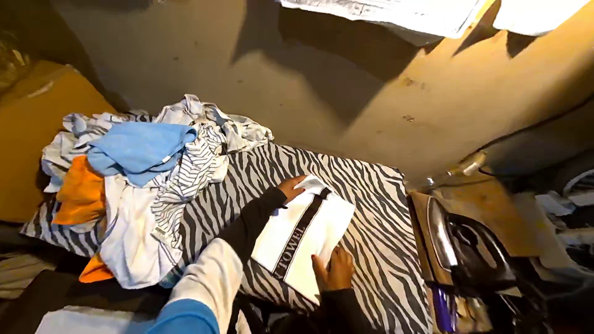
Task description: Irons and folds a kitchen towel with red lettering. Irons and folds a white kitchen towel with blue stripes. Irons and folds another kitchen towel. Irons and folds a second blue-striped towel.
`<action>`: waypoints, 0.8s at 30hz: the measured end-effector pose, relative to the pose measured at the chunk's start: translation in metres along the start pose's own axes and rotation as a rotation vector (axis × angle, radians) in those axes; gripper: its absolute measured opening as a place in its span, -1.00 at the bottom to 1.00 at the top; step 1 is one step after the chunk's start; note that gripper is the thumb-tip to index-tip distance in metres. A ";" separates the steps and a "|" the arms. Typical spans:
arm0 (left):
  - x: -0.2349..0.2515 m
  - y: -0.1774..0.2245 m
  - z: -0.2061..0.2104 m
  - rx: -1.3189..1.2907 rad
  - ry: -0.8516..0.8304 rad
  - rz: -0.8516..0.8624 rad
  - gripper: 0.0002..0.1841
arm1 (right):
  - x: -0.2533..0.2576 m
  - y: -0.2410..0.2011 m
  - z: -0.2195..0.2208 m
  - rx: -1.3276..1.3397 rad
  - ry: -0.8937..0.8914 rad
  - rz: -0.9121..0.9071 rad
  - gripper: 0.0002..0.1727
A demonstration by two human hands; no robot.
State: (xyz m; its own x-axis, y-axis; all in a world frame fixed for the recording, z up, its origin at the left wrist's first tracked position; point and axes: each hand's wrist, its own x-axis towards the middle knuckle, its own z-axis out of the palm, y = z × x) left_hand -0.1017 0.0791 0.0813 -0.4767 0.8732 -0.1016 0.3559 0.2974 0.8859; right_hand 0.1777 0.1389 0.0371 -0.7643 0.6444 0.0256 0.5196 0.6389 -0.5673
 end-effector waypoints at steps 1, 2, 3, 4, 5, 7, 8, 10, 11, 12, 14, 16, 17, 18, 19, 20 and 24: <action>-0.016 0.005 -0.002 0.021 0.039 0.066 -0.51 | -0.002 -0.002 -0.001 0.136 -0.015 0.032 -0.36; -0.039 0.009 -0.007 0.020 0.097 0.126 -0.53 | -0.004 -0.008 -0.005 0.285 -0.034 0.083 -0.38; -0.066 0.013 -0.014 0.001 0.163 0.167 -0.52 | -0.004 -0.016 -0.011 0.415 -0.075 0.106 -0.36; -0.096 0.015 -0.021 -0.022 0.260 0.210 -0.53 | -0.004 -0.025 -0.020 0.509 -0.152 0.095 -0.30; -0.130 0.014 -0.027 -0.049 0.397 0.249 -0.56 | -0.003 -0.035 -0.026 0.554 -0.239 0.047 -0.25; -0.208 0.005 -0.038 -0.118 0.691 0.246 -0.60 | 0.004 -0.063 -0.031 0.557 -0.485 -0.130 -0.16; -0.252 -0.003 -0.040 -0.163 0.822 0.195 -0.60 | 0.008 -0.082 -0.029 0.556 -0.626 -0.226 -0.17; -0.344 -0.015 -0.035 -0.290 1.085 0.009 -0.61 | 0.010 -0.128 -0.013 0.568 -0.888 -0.398 -0.24; -0.389 -0.019 -0.030 -0.375 1.195 -0.106 -0.61 | 0.006 -0.152 0.000 0.565 -1.015 -0.476 -0.26; -0.432 -0.022 -0.023 -0.452 1.292 -0.214 -0.61 | -0.001 -0.178 0.016 0.556 -1.120 -0.553 -0.30; -0.506 -0.028 -0.009 -0.539 1.482 -0.349 -0.62 | -0.025 -0.224 0.060 0.567 -1.285 -0.705 -0.34; -0.565 -0.035 0.003 -0.554 1.647 -0.372 -0.63 | -0.054 -0.265 0.108 0.594 -1.450 -0.815 -0.33; -0.588 -0.038 0.006 -0.536 1.714 -0.366 -0.62 | -0.069 -0.283 0.130 0.613 -1.522 -0.837 -0.32; -0.610 -0.045 0.006 -0.531 1.757 -0.368 -0.59 | -0.083 -0.300 0.151 0.623 -1.577 -0.839 -0.32; -0.629 -0.056 0.007 -0.541 1.789 -0.391 -0.58 | -0.098 -0.313 0.169 0.601 -1.619 -0.813 -0.31; -0.645 -0.075 0.009 -0.561 1.811 -0.424 -0.58 | -0.111 -0.322 0.187 0.535 -1.654 -0.748 -0.31; -0.683 -0.201 0.056 -0.872 1.699 -0.800 -0.48 | -0.130 -0.259 0.313 0.183 -1.620 -0.689 -0.35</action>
State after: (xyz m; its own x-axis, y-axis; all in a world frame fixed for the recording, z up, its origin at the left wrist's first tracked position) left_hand 0.1974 -0.5551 -0.0529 -0.5848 -0.6277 -0.5138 -0.4078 -0.3201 0.8551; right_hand 0.0233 -0.2419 -0.0774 -0.4402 -0.7922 -0.4226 0.0116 0.4656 -0.8849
